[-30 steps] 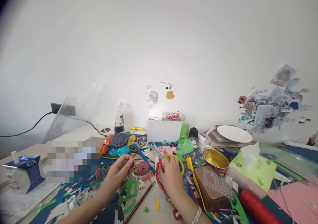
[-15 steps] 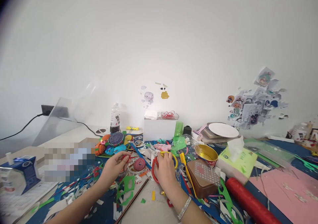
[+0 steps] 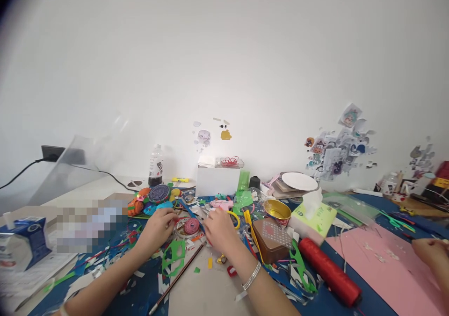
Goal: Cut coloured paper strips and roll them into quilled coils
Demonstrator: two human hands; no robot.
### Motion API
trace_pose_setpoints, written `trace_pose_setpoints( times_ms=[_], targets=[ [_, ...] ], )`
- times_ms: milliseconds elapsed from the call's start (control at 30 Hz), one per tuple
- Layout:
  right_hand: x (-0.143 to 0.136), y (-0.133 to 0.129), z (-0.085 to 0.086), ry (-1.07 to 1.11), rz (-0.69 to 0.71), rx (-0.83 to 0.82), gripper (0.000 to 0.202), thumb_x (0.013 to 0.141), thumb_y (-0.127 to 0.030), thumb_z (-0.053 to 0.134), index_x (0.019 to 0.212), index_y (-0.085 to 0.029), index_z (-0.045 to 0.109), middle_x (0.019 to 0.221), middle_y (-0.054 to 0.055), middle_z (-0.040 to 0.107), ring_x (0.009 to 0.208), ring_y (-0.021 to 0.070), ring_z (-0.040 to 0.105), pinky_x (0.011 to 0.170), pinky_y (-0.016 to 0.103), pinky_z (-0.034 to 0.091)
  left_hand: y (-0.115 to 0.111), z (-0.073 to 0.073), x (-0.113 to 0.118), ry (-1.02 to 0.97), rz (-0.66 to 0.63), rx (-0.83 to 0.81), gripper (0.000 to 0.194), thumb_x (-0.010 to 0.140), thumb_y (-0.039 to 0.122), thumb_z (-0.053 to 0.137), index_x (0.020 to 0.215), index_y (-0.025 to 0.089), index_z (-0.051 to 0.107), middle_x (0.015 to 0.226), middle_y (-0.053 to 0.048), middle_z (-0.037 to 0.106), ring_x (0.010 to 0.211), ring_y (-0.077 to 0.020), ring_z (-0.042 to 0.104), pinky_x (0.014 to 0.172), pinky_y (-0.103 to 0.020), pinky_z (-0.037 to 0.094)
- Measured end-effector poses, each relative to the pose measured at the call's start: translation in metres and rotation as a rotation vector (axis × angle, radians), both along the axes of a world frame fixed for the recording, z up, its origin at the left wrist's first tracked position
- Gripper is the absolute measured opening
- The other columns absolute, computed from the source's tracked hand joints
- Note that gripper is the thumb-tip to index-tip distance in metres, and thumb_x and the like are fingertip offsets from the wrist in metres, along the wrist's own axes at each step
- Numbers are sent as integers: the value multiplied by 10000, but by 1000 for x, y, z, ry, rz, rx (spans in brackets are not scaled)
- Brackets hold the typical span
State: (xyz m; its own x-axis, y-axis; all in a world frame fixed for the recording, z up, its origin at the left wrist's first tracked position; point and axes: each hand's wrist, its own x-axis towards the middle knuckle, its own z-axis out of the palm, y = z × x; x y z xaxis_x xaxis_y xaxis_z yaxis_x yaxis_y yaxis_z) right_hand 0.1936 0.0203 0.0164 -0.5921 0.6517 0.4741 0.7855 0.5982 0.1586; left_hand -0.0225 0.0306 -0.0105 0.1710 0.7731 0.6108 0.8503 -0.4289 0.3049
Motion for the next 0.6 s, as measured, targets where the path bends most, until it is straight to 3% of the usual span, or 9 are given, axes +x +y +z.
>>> trace_pose_setpoints(
  times_ms=[133, 400, 500, 600],
  targets=[
    [-10, -17, -4, -281, 298, 81, 93, 774, -118, 562, 720, -178, 607, 694, 22, 590, 728, 172, 487, 628, 291, 326, -5, 5, 3, 107, 47, -9, 258, 757, 165, 397, 768, 177, 654, 872, -107, 639, 871, -257, 531, 770, -366, 407],
    [-21, -35, -23, -467, 357, 232, 136, 800, -73, 488, 698, -122, 562, 612, 57, 600, 592, 181, 504, 555, 301, 326, -31, 21, 11, 323, 132, -235, 344, 812, 341, 357, 751, 142, 632, 664, -136, 654, 635, -277, 619, 571, -369, 448],
    [-23, -38, -26, -498, 348, 282, 101, 782, -84, 521, 693, -128, 543, 601, 44, 591, 587, 177, 507, 582, 312, 339, -37, 22, 13, 378, 133, -329, 188, 717, 268, 493, 718, 140, 630, 713, -145, 673, 685, -294, 637, 580, -362, 459],
    [-21, -40, -25, -524, 402, 324, 148, 780, -95, 517, 642, -149, 509, 550, 22, 557, 559, 163, 488, 576, 306, 327, -39, 22, 16, 397, 91, -391, 129, 675, 184, 497, 688, 153, 621, 735, -125, 680, 722, -275, 640, 598, -327, 457]
  ],
)
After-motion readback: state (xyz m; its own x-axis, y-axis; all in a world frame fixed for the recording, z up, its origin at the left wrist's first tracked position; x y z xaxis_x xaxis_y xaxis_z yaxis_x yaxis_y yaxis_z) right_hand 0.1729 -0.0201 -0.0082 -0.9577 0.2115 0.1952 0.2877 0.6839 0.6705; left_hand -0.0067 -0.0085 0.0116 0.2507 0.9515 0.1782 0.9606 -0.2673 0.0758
